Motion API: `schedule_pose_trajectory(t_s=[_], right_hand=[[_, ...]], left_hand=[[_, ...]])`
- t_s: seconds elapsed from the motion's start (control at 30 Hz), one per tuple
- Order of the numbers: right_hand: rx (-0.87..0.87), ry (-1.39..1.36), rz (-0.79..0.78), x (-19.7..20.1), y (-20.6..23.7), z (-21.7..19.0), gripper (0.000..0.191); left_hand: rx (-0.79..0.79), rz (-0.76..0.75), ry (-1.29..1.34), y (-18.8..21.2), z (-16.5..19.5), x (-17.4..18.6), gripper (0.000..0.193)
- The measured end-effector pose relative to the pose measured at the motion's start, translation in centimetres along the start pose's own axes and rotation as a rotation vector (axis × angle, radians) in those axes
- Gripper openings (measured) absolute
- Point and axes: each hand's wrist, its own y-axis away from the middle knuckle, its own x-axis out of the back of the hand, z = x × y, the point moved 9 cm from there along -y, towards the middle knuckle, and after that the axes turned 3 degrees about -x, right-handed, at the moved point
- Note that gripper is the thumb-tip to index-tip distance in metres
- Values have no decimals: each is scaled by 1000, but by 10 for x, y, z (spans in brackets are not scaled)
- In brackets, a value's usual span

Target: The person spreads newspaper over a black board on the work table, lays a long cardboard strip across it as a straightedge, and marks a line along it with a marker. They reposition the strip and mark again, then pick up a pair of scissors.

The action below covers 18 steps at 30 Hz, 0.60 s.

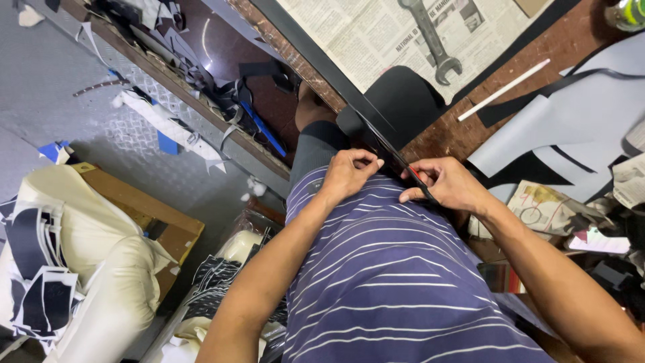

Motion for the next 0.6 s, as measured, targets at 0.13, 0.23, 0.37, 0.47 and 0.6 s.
schedule_pose_trajectory(t_s=[0.13,0.23,0.37,0.47,0.6], right_hand=[[-53,20,-3,-1,-1,0,47],[22,7,9,0,-3,-9,47],[-33,25,-9,1,-9,-9,46],[-2,18,2,2,-12,-14,46],[7,44,18,2,-14,-18,49]], left_hand=[[-84,22,14,0,7,2,26],[-20,18,-1,0,1,1,25],[-72,9,13,-1,4,0,25],[-49,17,10,-2,-2,-1,25],[4,-1,-68,1,-15,-11,24]])
